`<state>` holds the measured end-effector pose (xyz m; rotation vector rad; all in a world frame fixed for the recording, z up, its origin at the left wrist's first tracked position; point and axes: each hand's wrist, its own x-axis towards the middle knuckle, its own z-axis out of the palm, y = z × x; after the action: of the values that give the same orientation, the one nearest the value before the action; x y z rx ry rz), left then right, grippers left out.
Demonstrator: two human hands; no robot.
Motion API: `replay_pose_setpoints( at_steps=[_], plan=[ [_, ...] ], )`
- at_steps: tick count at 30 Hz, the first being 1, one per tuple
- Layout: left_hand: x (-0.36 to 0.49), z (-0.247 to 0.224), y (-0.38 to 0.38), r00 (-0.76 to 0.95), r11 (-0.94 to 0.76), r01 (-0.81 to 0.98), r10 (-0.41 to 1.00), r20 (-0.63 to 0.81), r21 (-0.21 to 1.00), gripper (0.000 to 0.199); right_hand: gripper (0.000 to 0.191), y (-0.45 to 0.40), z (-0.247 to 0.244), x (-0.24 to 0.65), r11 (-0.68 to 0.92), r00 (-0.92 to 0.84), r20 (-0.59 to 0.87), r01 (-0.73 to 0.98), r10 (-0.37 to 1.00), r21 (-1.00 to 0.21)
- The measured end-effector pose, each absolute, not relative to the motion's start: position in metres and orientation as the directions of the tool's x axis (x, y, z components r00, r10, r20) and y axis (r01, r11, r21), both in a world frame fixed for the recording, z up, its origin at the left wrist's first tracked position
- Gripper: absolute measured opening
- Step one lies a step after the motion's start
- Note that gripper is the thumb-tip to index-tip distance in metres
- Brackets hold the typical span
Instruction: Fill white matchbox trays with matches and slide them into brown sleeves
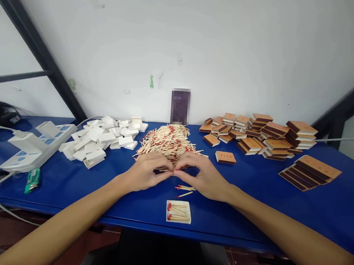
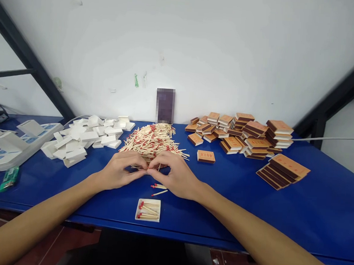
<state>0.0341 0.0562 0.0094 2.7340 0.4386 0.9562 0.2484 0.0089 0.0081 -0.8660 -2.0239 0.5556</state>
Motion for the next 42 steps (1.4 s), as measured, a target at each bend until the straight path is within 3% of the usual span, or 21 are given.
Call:
replay_pose_setpoints(
  at_steps=[5, 12, 18, 23, 39, 42],
  plan=[
    [0.030, 0.013, 0.059, 0.837, -0.936, 0.345, 0.339, 0.431, 0.066, 0.019, 0.007, 0.007, 0.014, 0.257, 0.670, -0.458, 0.489, 0.478, 0.742, -0.569],
    [0.027, 0.013, 0.061, 0.841, -0.905, 0.424, 0.395, 0.371, 0.001, 0.020, 0.007, 0.013, 0.001, 0.260, 0.650, -0.503, 0.413, 0.604, 0.759, -0.461],
    [0.029, 0.012, 0.062, 0.843, -0.902, 0.431, 0.406, 0.354, 0.008, 0.018, 0.014, 0.012, 0.000, 0.257, 0.679, -0.577, 0.360, 0.655, 0.733, -0.332],
    [0.029, 0.011, 0.064, 0.825, -0.899, 0.436, 0.420, 0.377, 0.048, 0.015, 0.016, 0.014, -0.003, 0.256, 0.669, -0.592, 0.313, 0.682, 0.743, -0.296],
    [0.028, 0.012, 0.062, 0.745, -0.919, 0.360, 0.388, 0.543, 0.164, 0.010, 0.008, 0.017, 0.012, 0.280, 0.588, -0.581, 0.148, 0.713, 0.800, -0.382],
    [0.030, 0.010, 0.062, 0.753, -0.930, 0.318, 0.365, 0.547, 0.184, 0.008, 0.009, 0.016, 0.017, 0.280, 0.605, -0.578, 0.213, 0.663, 0.788, -0.441]
  ],
)
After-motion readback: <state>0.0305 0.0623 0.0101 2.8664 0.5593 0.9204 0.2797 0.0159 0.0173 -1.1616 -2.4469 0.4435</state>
